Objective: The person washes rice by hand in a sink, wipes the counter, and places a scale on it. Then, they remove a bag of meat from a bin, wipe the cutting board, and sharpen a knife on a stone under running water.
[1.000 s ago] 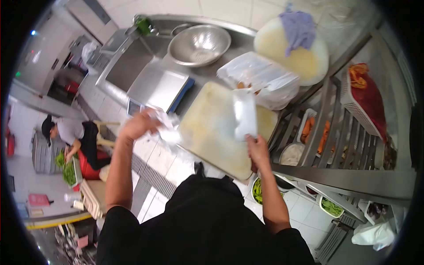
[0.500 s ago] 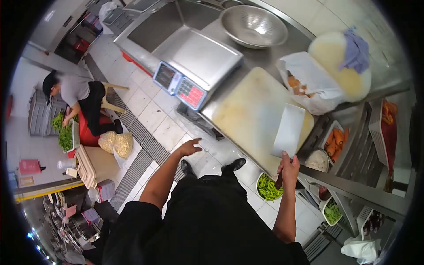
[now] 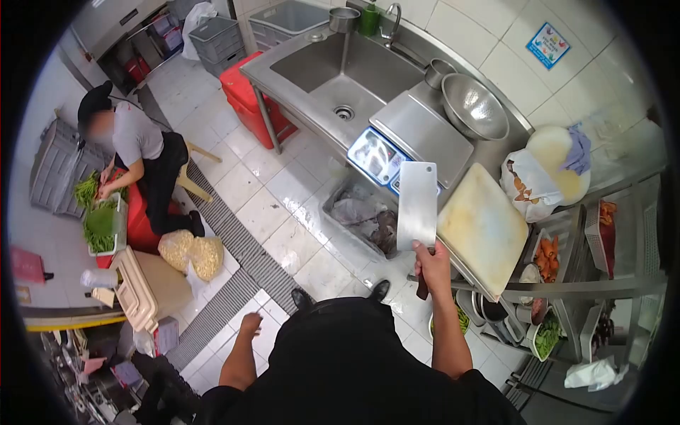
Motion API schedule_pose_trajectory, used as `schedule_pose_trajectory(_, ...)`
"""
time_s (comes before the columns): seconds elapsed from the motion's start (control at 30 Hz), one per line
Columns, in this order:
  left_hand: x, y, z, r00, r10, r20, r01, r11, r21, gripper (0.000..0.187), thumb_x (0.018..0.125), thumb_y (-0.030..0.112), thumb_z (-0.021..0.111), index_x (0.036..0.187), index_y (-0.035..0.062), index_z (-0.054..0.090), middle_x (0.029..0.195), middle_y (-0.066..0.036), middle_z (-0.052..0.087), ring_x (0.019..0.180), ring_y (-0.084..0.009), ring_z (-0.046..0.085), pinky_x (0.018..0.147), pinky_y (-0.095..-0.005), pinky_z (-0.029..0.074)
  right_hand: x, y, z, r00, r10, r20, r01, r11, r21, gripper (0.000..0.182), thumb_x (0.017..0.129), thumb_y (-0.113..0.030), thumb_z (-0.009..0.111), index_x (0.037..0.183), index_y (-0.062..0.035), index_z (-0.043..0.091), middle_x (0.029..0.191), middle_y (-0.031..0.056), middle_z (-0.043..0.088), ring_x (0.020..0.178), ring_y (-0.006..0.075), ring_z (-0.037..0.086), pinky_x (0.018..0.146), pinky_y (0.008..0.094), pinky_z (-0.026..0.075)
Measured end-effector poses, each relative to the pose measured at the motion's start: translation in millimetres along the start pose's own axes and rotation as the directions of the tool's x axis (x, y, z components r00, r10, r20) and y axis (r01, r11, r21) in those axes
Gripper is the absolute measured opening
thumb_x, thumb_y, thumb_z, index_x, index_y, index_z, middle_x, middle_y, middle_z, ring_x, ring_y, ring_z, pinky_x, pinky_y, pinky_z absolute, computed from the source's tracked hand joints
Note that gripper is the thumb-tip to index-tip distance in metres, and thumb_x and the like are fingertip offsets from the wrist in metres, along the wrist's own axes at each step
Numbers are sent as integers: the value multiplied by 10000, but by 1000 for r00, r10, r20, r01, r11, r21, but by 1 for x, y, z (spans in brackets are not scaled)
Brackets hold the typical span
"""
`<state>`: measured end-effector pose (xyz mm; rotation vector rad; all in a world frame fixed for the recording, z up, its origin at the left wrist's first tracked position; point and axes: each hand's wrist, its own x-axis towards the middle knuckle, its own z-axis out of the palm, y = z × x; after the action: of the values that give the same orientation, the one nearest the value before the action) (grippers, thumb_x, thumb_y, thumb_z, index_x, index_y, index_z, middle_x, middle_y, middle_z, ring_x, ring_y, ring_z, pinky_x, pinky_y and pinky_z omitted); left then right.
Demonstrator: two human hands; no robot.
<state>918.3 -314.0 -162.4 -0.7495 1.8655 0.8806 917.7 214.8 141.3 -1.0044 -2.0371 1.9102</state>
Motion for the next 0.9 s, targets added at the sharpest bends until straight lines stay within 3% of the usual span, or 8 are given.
schedule_pose_trajectory(0.17,55,26,-49,999,29,-35,-29,999,18,223,909,235,505,913,49,628,815,-154,617,690,-275,634,547,-446,526,3,-19,46,1000,-12,3,12,996,-93,180,891,-189,660,969,-36,604,604,-15,515,440,78,469,417,249,378)
schedule_pose_trajectory(0.2,142,-7,-50,840,536,80,-534,792,296,281,911,276,479,890,46,640,808,-148,628,701,-276,636,580,-436,536,4,-22,52,1000,-15,-6,15,997,-78,181,888,-178,662,981,-35,603,613,-15,518,443,77,470,418,246,381)
schedule_pose_trajectory(0.23,156,18,-46,831,556,26,-545,803,239,308,895,283,504,1000,41,662,811,-106,644,705,-243,631,562,-405,524,5,-24,59,1000,-16,-15,15,998,-60,184,885,-168,663,993,-33,601,623,-16,521,446,75,471,419,243,385)
schedule_pose_trajectory(0.27,69,98,-44,958,285,-36,-287,955,-79,368,881,294,552,1129,42,654,805,-72,647,705,-205,621,553,-372,513,6,-33,69,999,-40,-13,40,998,-54,191,883,-150,663,1015,-29,597,635,-16,528,453,70,474,425,238,393)
schedule_pose_trajectory(0.3,81,124,-45,946,322,39,-318,944,-88,427,866,283,592,1223,51,625,831,-61,656,700,-182,615,548,-344,507,11,-34,76,999,-28,-16,27,999,-19,196,885,-142,659,1028,-24,596,647,-12,538,454,68,475,431,234,399)
schedule_pose_trajectory(0.57,64,296,-76,823,533,195,-568,775,278,407,862,248,631,1205,28,637,887,-104,700,764,-184,641,738,-319,513,110,-49,161,999,25,38,-29,992,121,235,884,-142,655,1091,-43,606,652,1,565,471,71,487,440,233,386)
schedule_pose_trajectory(0.77,60,394,-127,857,514,-19,-511,846,-154,329,907,164,586,1200,18,621,847,-67,665,734,-127,606,653,-270,490,197,-124,211,995,26,100,-36,994,100,209,902,-151,617,1057,-18,569,655,-2,530,504,80,497,474,238,416)
schedule_pose_trajectory(0.9,42,479,-138,725,662,-192,-689,699,-189,295,923,143,562,1183,11,612,965,-60,666,802,-132,614,694,-263,504,239,-156,231,993,52,105,-68,987,148,202,909,-165,612,1032,-15,554,663,-2,529,521,80,501,486,244,412)
